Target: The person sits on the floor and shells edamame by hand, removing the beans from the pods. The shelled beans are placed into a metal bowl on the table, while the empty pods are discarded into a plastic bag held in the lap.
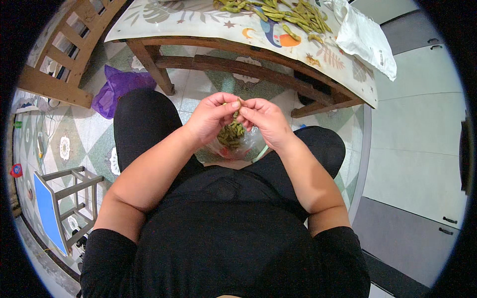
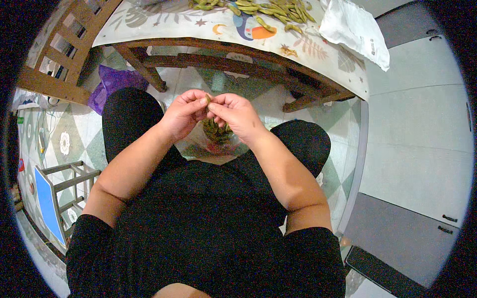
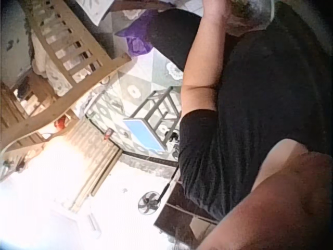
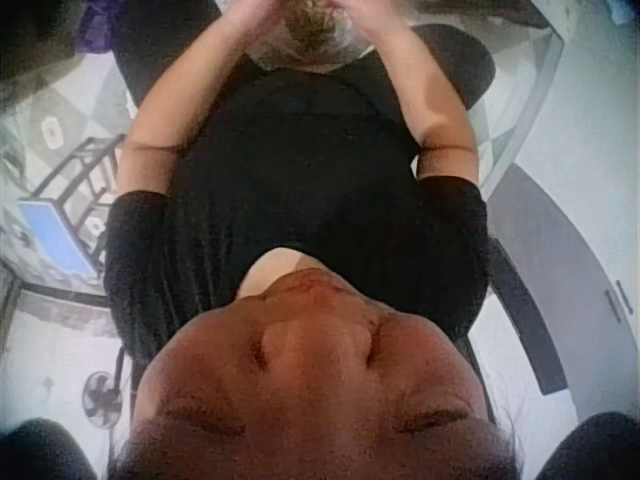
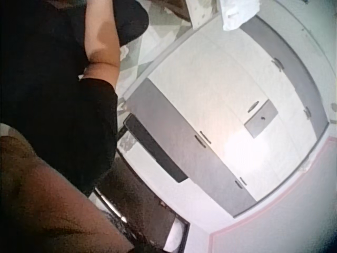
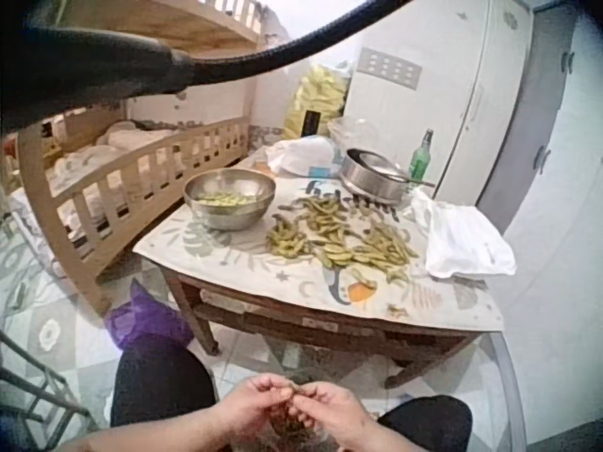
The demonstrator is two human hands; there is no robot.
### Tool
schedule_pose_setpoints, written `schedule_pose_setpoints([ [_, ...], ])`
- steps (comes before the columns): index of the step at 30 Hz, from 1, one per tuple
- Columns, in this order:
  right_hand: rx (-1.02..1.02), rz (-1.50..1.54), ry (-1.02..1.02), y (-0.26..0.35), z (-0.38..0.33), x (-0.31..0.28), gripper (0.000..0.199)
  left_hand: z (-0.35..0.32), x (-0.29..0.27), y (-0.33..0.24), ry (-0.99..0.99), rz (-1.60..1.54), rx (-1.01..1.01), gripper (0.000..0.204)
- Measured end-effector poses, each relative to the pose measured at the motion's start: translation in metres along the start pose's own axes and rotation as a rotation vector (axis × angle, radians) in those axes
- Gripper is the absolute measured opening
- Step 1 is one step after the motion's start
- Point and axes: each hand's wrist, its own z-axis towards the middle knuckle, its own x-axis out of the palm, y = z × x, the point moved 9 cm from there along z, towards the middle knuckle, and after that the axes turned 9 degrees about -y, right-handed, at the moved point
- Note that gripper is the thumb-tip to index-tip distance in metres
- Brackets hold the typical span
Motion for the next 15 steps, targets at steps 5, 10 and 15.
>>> schedule_pose_setpoints([
  [5, 0.028, -0.025, 0.077, -0.0052, -0.0004, -0.0011, 0.014, 0.0018, -0.0055, 0.0051, -0.053, -0.002, -0.030, 0.010],
  [10, 0.008, -0.027, 0.069, -0.0064, -0.0008, 0.0011, 0.014, 0.0005, -0.0021, 0.0040, -0.036, -0.006, -0.050, 0.006],
  [15, 0.008, -0.041, 0.049, -0.0073, -0.0016, 0.0022, 0.015, 0.0034, -0.0090, 0.0070, -0.038, 0.021, -0.041, 0.005],
])
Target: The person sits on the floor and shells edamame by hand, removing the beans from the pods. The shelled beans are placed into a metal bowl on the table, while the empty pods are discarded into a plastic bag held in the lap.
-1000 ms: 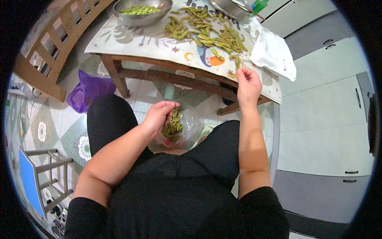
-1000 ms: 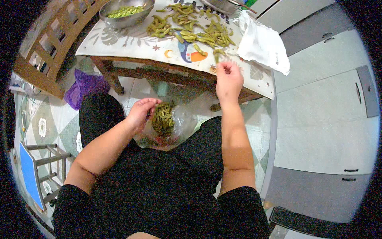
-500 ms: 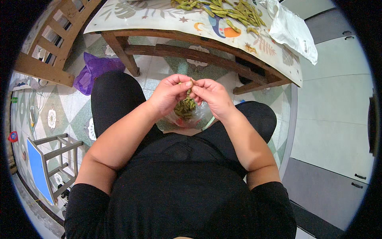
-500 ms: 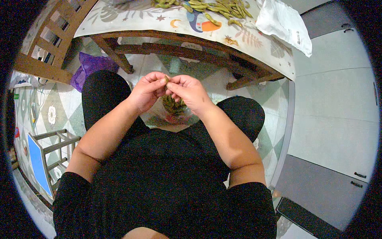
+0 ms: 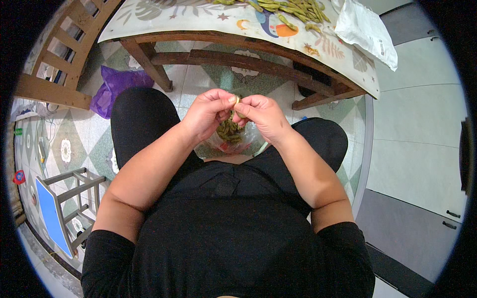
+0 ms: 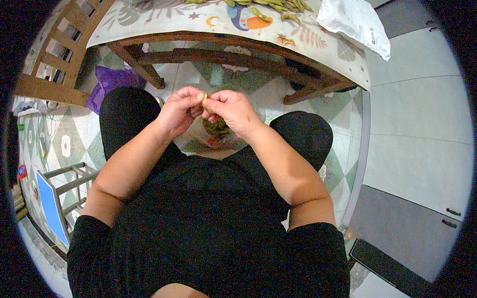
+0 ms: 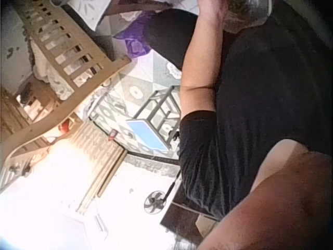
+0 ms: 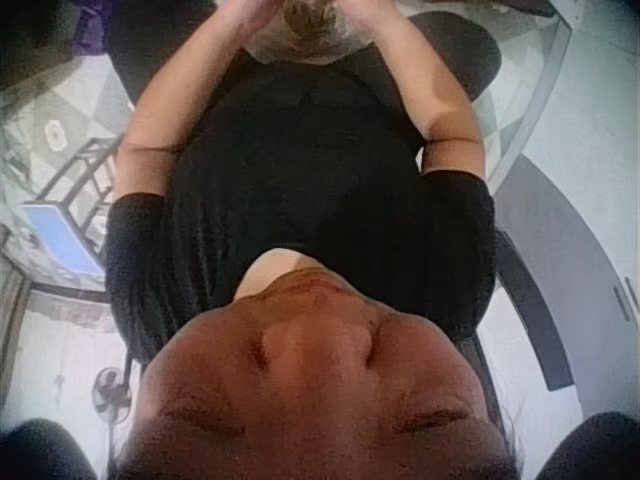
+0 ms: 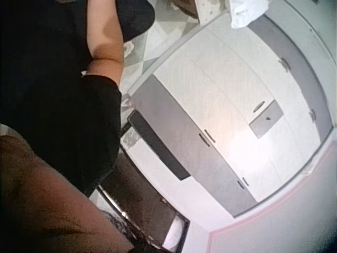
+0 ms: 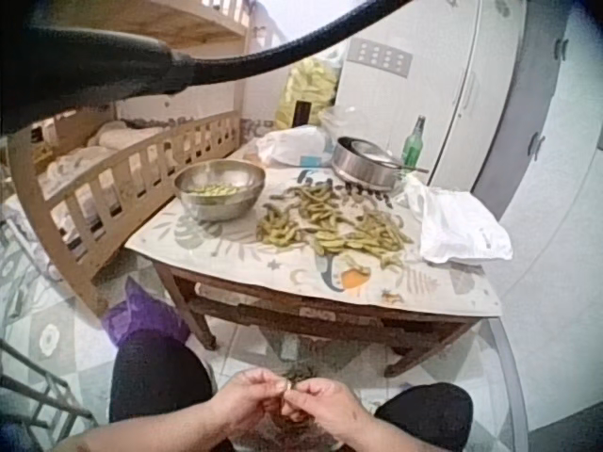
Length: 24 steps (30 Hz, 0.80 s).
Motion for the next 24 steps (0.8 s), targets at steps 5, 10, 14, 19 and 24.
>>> schedule_pose_setpoints([
  [5, -0.063, 0.066, 0.018, 0.000, 0.004, 0.002, 0.014, -0.001, 0.003, -0.001, -0.002, -0.047, 0.008, 0.006],
  [10, -0.198, -0.084, -0.049, 0.006, 0.006, -0.003, 0.014, -0.002, 0.001, -0.006, -0.107, -0.031, 0.107, 0.009],
  [14, -0.259, -0.140, -0.104, 0.013, 0.002, -0.003, 0.017, -0.009, 0.009, -0.035, -0.098, 0.480, 0.475, 0.013],
  [19, -0.290, -0.195, -0.114, 0.012, 0.003, -0.006, 0.016, -0.012, 0.016, -0.037, -0.062, 0.524, 0.569, 0.011],
  [24, -0.290, -0.607, -0.185, 0.008, 0.007, -0.016, 0.020, 0.001, -0.001, -0.017, -0.073, -0.035, 0.175, 0.008],
])
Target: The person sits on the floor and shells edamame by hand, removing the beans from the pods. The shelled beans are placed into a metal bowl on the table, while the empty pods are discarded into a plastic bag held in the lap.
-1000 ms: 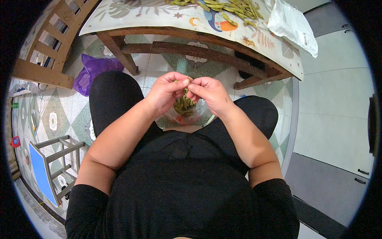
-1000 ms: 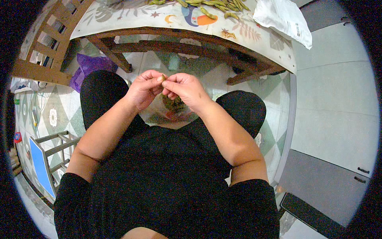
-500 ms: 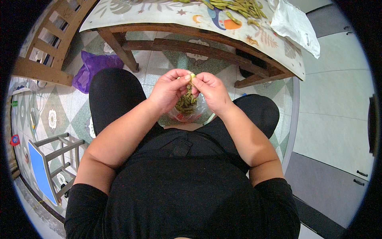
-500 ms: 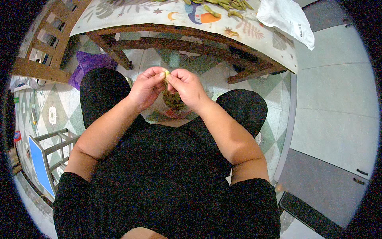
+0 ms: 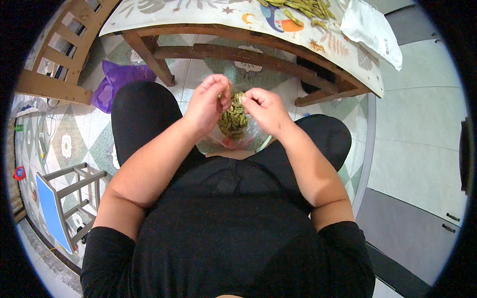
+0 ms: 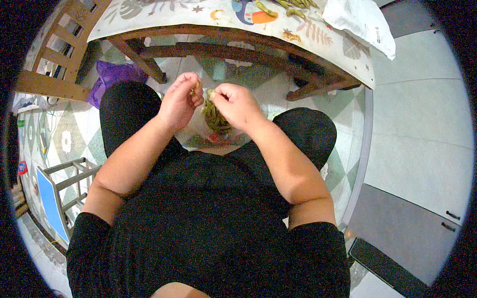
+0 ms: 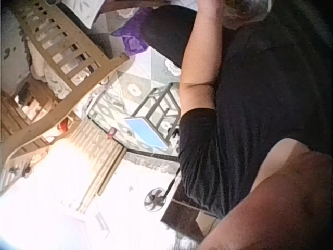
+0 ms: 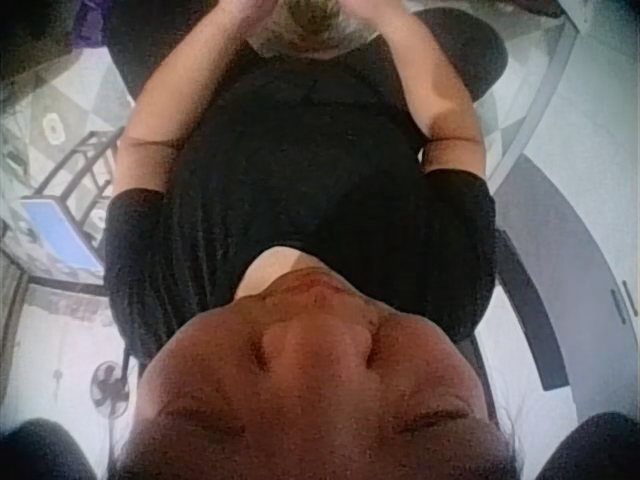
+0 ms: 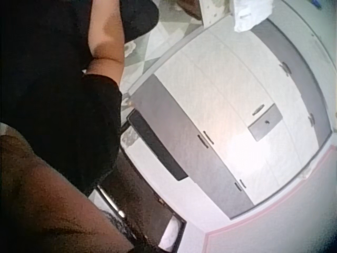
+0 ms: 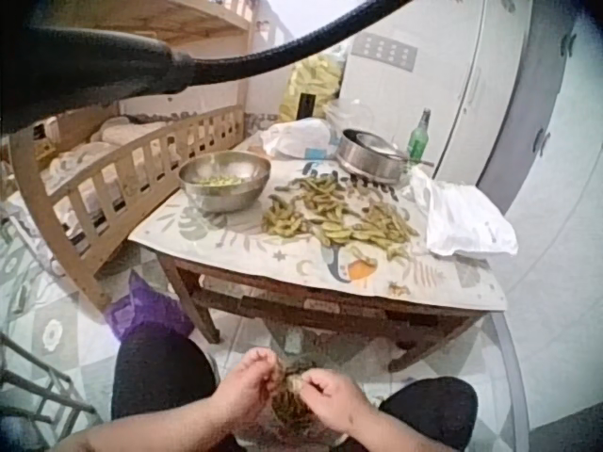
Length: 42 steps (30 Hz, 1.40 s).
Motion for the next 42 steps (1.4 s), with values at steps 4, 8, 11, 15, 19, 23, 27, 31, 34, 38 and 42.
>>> schedule_pose_setpoints([
  [4, 0.052, -0.486, 0.028, -0.006, 0.000, -0.013, 0.028, 0.003, -0.002, 0.005, -0.029, -0.029, -0.075, 0.006],
  [8, 0.033, -0.638, 0.017, 0.000, -0.002, -0.020, 0.022, -0.001, 0.004, 0.009, 0.093, 0.253, 0.047, 0.003],
  [11, -0.004, -0.478, -0.102, 0.014, 0.007, -0.042, 0.022, 0.002, 0.008, 0.013, 0.239, 0.639, 0.273, 0.004],
  [15, -0.154, -0.096, -0.426, 0.035, 0.027, -0.105, 0.015, -0.003, 0.018, 0.021, 0.411, 0.942, 0.556, 0.007],
  [19, -0.276, -0.445, -0.675, 0.073, 0.050, -0.164, 0.018, -0.003, 0.017, 0.029, 0.432, 0.896, 0.414, 0.005],
  [23, -0.318, -0.809, -0.752, 0.084, 0.087, -0.191, 0.021, -0.005, 0.018, 0.026, 0.408, 0.880, 0.339, 0.008],
  [27, -0.345, -0.979, -0.720, 0.068, 0.114, -0.203, 0.019, -0.001, 0.012, 0.030, 0.262, 0.681, 0.067, 0.020],
  [31, -0.342, -0.976, -0.706, 0.073, 0.107, -0.197, 0.020, 0.001, 0.011, 0.019, 0.206, 0.658, 0.192, 0.028],
  [34, -0.291, -0.628, -0.724, 0.086, 0.083, -0.180, 0.019, -0.004, 0.009, 0.004, 0.136, 0.704, 0.199, 0.032],
  [38, -0.183, 0.153, -0.535, 0.075, 0.044, -0.129, 0.020, -0.006, 0.018, 0.004, 0.251, 0.849, 0.388, 0.032],
  [42, 0.111, 0.510, -0.219, 0.033, 0.030, -0.070, 0.027, -0.006, 0.014, 0.019, 0.344, 1.030, 0.562, 0.024],
])
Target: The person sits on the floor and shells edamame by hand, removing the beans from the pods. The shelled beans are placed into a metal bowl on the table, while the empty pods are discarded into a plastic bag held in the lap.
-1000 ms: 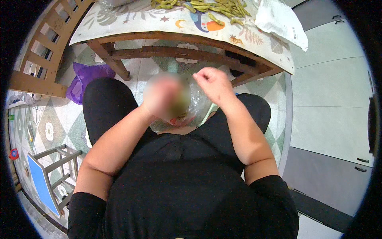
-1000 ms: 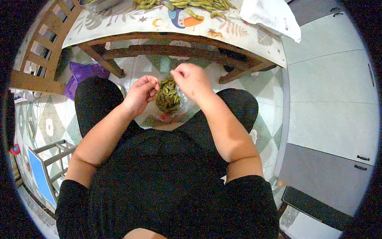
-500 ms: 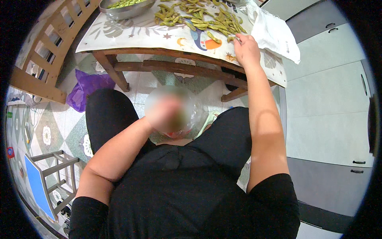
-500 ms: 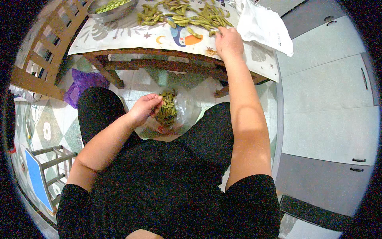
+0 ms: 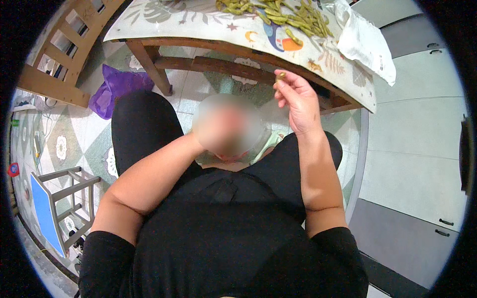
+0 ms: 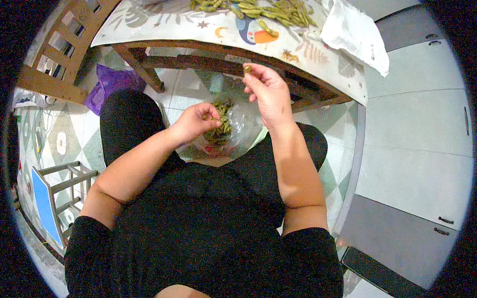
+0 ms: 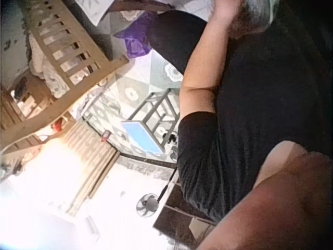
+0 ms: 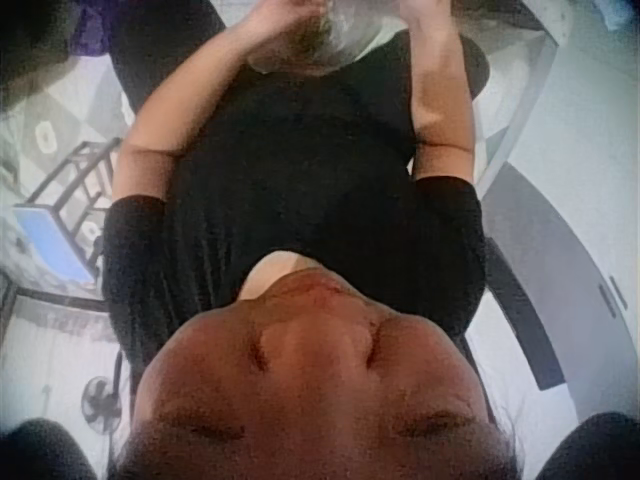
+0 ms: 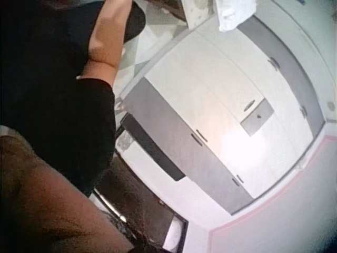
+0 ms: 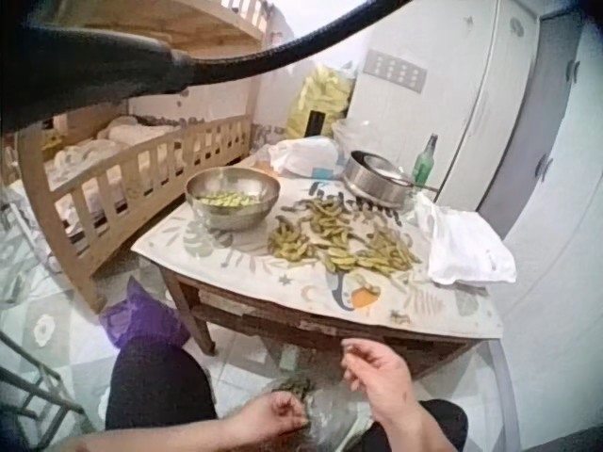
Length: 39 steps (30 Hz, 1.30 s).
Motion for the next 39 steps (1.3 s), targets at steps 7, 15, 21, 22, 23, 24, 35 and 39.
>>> schedule_pose_setpoints([
  [7, 0.304, 0.023, 0.140, -0.054, -0.015, 0.009, 0.012, 0.009, -0.012, -0.017, -0.056, 0.055, -0.057, 0.013],
  [15, 0.408, 0.087, 0.212, -0.067, -0.026, 0.017, 0.015, 0.016, -0.018, -0.045, -0.050, -0.104, -0.115, 0.009],
  [21, 0.425, 0.110, 0.223, -0.078, -0.026, 0.022, 0.016, 0.012, -0.020, -0.035, -0.120, -0.084, -0.040, 0.004],
  [22, 0.424, 0.101, 0.206, -0.078, -0.025, 0.021, 0.017, 0.011, -0.021, -0.029, -0.147, -0.135, -0.111, 0.005],
  [23, 0.424, 0.091, 0.190, -0.077, -0.024, 0.020, 0.018, 0.011, -0.024, -0.036, -0.163, -0.045, -0.026, 0.007],
  [24, 0.423, 0.082, 0.174, -0.077, -0.024, 0.020, 0.019, 0.012, -0.027, -0.045, -0.178, 0.045, 0.060, 0.010],
  [35, 0.366, 0.094, 0.141, -0.092, -0.030, 0.032, 0.025, 0.009, -0.036, -0.011, -0.333, -0.355, -0.236, 0.007],
  [39, -0.068, -0.171, 0.184, -0.071, -0.024, 0.037, 0.032, 0.001, -0.016, 0.011, -0.259, -1.062, -0.754, 0.008],
])
